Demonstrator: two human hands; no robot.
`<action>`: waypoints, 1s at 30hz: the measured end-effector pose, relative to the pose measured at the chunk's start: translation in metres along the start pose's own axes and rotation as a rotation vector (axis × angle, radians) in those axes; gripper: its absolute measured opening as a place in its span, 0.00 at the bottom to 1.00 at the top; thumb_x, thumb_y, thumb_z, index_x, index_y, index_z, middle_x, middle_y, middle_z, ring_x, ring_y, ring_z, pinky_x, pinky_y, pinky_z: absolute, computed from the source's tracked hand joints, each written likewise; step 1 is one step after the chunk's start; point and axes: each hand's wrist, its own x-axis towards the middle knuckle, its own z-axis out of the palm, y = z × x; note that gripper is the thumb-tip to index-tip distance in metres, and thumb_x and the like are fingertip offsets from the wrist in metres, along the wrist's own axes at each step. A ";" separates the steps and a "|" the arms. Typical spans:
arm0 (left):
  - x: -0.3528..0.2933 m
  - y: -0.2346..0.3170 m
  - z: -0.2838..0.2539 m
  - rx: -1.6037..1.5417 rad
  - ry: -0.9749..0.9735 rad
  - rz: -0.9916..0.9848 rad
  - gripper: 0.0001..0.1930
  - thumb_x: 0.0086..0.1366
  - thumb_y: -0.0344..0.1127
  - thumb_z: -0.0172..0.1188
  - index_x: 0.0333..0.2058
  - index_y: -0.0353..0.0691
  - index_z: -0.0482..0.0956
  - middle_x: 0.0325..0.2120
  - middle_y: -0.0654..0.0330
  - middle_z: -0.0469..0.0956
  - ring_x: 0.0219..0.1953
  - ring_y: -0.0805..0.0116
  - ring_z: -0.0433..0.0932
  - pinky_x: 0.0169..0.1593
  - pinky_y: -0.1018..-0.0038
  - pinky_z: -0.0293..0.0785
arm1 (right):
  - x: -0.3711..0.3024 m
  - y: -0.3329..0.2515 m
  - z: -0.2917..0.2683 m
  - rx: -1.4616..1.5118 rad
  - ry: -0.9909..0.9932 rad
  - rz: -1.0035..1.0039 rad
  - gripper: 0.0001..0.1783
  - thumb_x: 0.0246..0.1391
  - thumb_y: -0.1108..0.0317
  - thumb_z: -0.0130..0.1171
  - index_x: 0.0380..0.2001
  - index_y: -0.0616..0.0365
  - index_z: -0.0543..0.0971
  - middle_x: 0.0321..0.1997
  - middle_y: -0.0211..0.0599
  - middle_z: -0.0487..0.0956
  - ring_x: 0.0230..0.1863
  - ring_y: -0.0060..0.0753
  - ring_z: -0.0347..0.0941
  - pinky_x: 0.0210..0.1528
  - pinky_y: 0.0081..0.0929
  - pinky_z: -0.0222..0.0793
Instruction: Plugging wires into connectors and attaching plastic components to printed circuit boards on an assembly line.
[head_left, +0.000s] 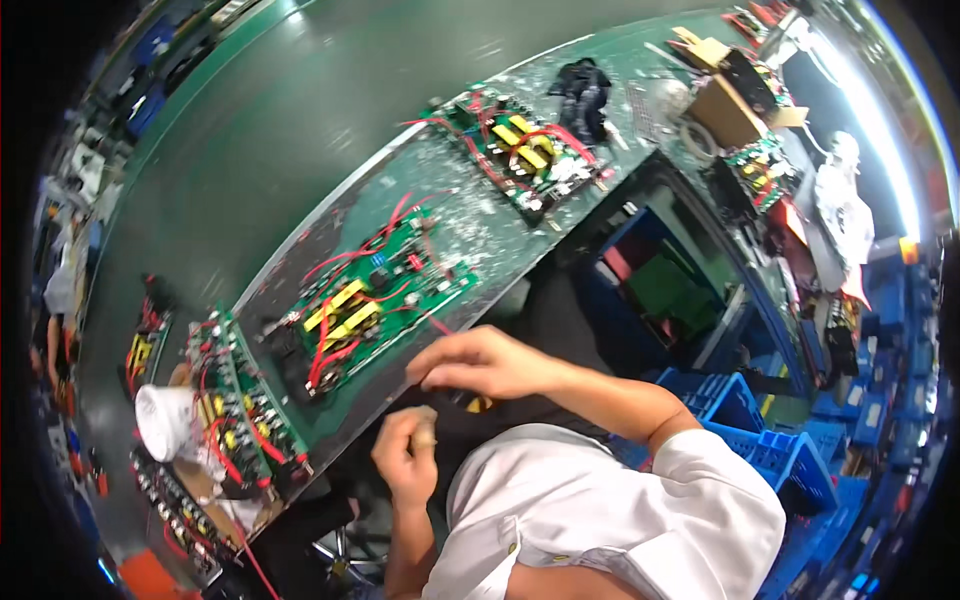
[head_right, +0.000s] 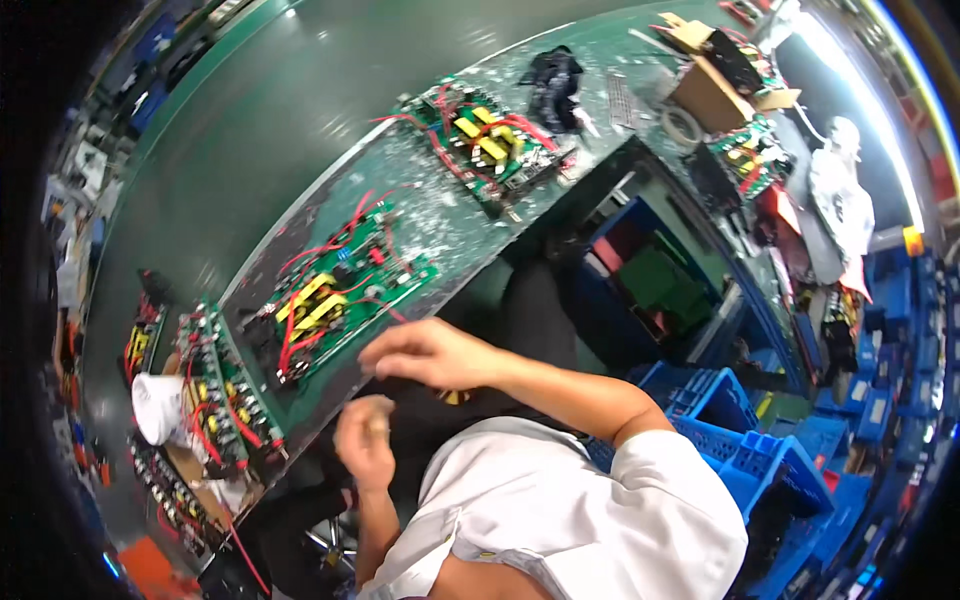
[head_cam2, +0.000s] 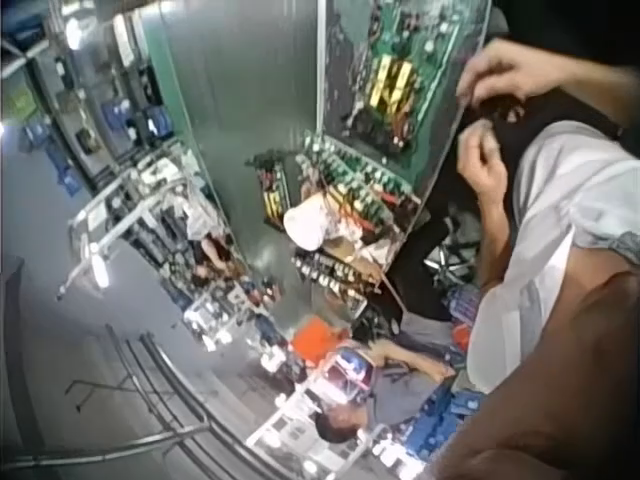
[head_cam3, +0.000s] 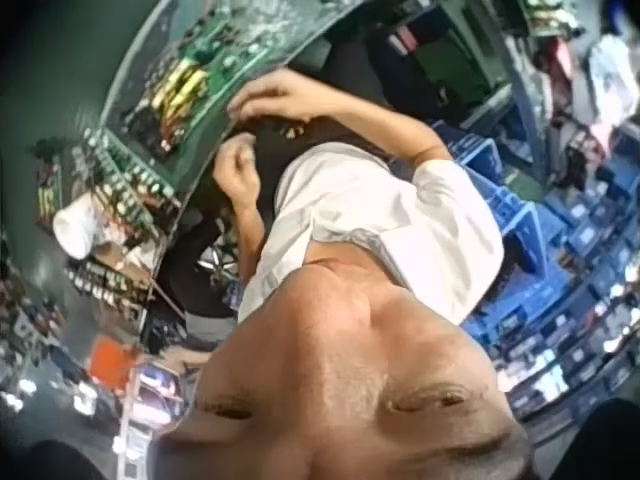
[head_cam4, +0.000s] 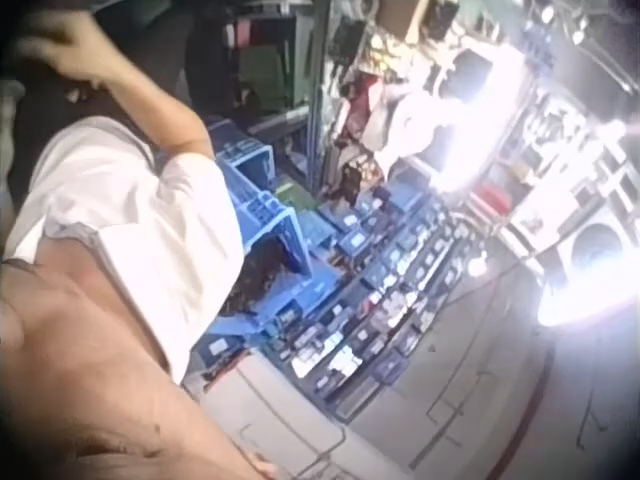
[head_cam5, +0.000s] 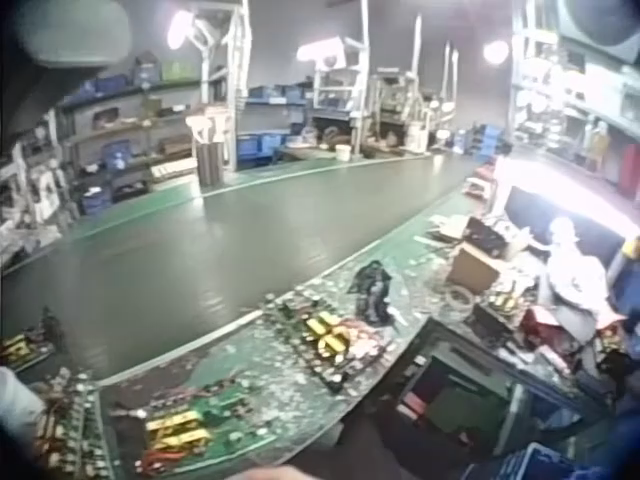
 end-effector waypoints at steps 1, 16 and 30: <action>0.000 0.001 0.017 -0.002 -0.078 -0.166 0.08 0.63 0.25 0.60 0.41 0.32 0.80 0.37 0.53 0.81 0.35 0.61 0.80 0.41 0.71 0.75 | -0.009 -0.012 -0.022 -0.052 0.051 -0.044 0.15 0.65 0.67 0.57 0.50 0.65 0.80 0.45 0.38 0.83 0.47 0.24 0.78 0.52 0.27 0.74; -0.100 -0.109 0.076 0.464 -0.258 -0.459 0.17 0.63 0.40 0.62 0.49 0.40 0.78 0.49 0.54 0.76 0.52 0.50 0.73 0.57 0.54 0.67 | -0.048 -0.082 -0.391 -1.583 1.108 0.138 0.26 0.56 0.52 0.63 0.47 0.64 0.81 0.48 0.59 0.80 0.53 0.59 0.75 0.55 0.46 0.70; -0.033 -0.111 0.128 0.139 -0.624 -0.058 0.15 0.61 0.27 0.62 0.47 0.32 0.78 0.46 0.48 0.77 0.48 0.46 0.76 0.52 0.60 0.73 | -0.096 -0.105 -0.285 -1.427 0.541 0.308 0.23 0.55 0.60 0.62 0.52 0.59 0.77 0.47 0.53 0.81 0.52 0.56 0.76 0.55 0.45 0.71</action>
